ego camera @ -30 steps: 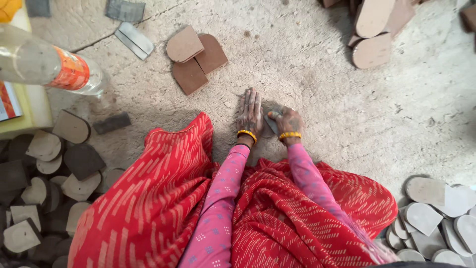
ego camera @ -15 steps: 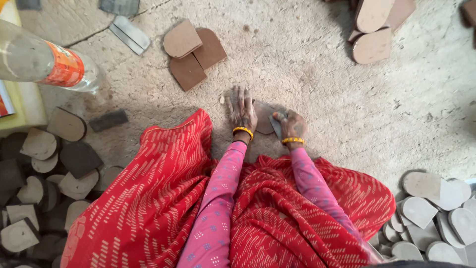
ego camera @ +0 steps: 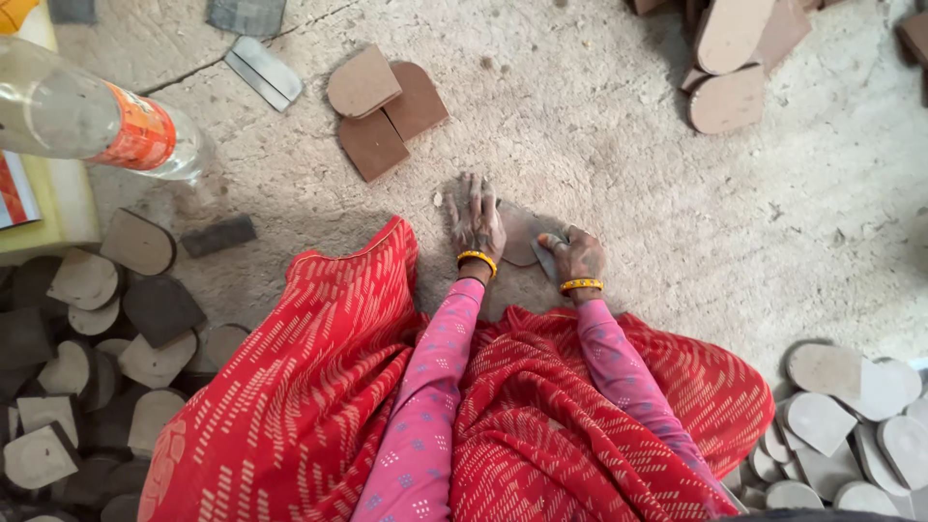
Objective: The person sits on the floor and smooths small sandal-sole pieces one at a time, rubbing each piece with a handheld abrasive block and setting finished pieces aside. Piles of raw and finished pieces surround the work area.
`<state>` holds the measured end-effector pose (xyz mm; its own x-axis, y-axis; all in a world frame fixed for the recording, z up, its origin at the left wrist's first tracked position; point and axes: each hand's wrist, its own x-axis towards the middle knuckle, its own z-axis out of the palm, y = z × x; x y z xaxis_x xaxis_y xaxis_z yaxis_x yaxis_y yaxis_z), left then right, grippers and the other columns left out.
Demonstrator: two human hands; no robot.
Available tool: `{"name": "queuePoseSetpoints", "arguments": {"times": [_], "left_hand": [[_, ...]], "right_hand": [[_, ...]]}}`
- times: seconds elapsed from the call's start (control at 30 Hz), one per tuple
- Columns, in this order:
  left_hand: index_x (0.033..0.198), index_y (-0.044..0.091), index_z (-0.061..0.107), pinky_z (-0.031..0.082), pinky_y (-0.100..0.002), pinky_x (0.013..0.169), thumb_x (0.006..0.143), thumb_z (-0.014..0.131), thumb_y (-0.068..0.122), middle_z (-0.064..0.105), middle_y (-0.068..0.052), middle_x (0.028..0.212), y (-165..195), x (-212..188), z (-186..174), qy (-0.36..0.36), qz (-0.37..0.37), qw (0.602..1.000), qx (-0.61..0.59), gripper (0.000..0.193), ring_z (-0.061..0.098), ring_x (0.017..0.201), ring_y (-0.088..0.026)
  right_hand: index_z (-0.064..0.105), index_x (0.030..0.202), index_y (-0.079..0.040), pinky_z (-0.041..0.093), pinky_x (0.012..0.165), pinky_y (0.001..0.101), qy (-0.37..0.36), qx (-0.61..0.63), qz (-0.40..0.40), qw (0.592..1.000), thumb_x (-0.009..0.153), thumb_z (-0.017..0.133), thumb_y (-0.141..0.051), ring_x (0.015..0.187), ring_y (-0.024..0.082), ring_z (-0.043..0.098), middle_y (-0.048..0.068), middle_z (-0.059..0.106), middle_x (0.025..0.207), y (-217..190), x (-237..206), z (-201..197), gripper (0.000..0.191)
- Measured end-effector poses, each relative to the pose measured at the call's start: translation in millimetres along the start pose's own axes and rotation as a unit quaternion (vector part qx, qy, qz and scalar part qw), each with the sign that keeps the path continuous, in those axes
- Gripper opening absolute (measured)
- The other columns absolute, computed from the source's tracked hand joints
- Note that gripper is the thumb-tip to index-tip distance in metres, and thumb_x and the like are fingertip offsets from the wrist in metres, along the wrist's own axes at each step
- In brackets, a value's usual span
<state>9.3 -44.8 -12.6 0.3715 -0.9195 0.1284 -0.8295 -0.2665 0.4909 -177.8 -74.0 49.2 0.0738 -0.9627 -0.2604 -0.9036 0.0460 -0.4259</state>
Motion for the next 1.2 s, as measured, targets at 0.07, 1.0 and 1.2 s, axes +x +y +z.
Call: {"name": "queuePoseSetpoints", "arguments": {"times": [0.07,1.0,1.2], "left_hand": [[0.143,0.005,0.049,0.015,-0.063,0.126,0.096,0.056,0.015,0.037,-0.019,0.161,0,0,1,0.001,0.004,1.0,-0.002,0.048,0.026,0.156,-0.036],[0.139,0.004,0.052,0.014,-0.063,0.127,0.096,0.056,0.015,0.044,-0.02,0.156,1,3,0,0.012,0.012,1.0,-0.004,0.045,0.031,0.154,-0.036],[0.142,0.006,0.051,0.015,-0.062,0.126,0.096,0.056,0.013,0.043,-0.02,0.158,0,1,3,0.013,0.018,1.0,0.006,0.047,0.03,0.154,-0.036]], "right_hand": [[0.077,0.083,-0.009,0.053,0.069,0.0495,-0.006,0.026,0.009,1.0,0.081,0.08,-0.053,0.075,0.037,0.07,0.017,0.072,0.08,-12,7,4,0.044],[0.07,0.076,-0.008,0.05,0.062,0.0471,-0.07,-0.014,0.105,0.992,0.076,0.083,-0.059,0.068,0.028,0.064,0.013,0.07,0.076,-1,14,3,0.052],[0.077,0.084,-0.014,0.054,0.066,0.0444,-0.095,-0.003,0.149,0.984,0.076,0.082,-0.056,0.073,0.026,0.069,0.013,0.076,0.083,-41,42,12,0.044]]}}
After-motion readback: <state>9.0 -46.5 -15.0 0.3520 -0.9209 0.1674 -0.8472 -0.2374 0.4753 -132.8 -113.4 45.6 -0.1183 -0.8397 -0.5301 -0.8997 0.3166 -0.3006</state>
